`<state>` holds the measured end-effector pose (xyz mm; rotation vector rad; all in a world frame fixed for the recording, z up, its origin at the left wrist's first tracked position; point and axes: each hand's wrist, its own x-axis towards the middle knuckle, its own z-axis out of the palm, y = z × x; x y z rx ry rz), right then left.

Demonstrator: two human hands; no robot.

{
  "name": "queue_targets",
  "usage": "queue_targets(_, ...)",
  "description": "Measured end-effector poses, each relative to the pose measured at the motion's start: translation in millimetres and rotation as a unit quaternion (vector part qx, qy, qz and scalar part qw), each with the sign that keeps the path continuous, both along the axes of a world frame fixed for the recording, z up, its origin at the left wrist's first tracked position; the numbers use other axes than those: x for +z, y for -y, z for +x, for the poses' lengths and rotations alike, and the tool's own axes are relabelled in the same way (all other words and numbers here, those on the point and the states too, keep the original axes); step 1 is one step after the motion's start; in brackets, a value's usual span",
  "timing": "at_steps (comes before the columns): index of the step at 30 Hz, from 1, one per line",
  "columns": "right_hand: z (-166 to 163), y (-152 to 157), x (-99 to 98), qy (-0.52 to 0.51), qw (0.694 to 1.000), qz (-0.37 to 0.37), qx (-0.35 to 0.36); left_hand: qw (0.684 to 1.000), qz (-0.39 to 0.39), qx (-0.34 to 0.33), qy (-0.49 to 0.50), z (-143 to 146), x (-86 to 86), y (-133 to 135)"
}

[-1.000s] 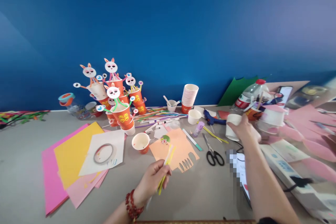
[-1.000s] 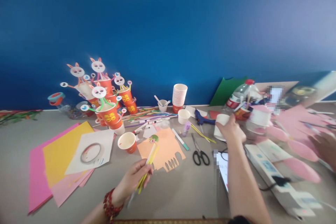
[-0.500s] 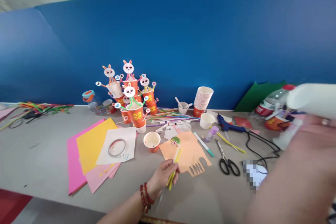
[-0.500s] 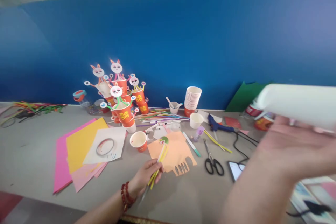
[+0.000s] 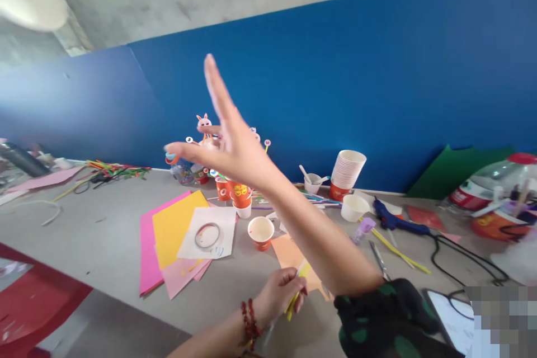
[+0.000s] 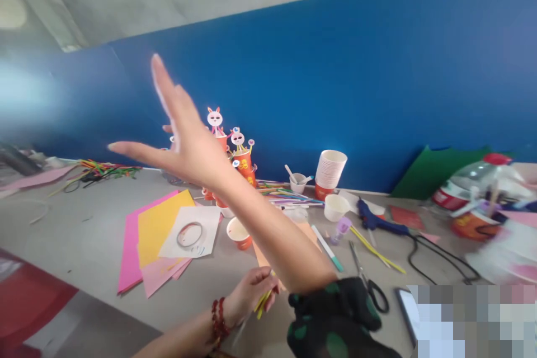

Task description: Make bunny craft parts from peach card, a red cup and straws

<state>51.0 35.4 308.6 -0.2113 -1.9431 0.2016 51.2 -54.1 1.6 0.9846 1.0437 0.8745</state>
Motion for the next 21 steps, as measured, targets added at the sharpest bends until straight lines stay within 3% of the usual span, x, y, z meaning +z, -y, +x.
queue_targets(2,9.9,-3.8,-0.6,-0.063,0.997,-0.053,0.008,1.0,-0.006,0.004,0.004,-0.9,-1.5,-1.3)
queue_targets(5,39.0,-9.1,-11.7,-0.127,0.982,-0.131,-0.046,1.0,-0.015,-0.004,0.01,-1.2,-1.1,-3.8)
queue_targets(15,114.1,9.1,-57.7,-0.137,0.97,-0.177,-0.096,0.999,-0.045,-0.007,0.023,-2.8,9.5,-5.2)
queue_targets(18,140.4,15.5,-81.4,-0.132,0.959,-0.217,-0.127,0.998,-0.052,-0.001,0.027,-2.7,9.7,-5.3)
queue_targets(21,164.6,22.7,-122.9,-0.103,0.939,-0.275,-0.181,0.998,-0.054,0.003,0.033,-2.7,9.6,-4.8)
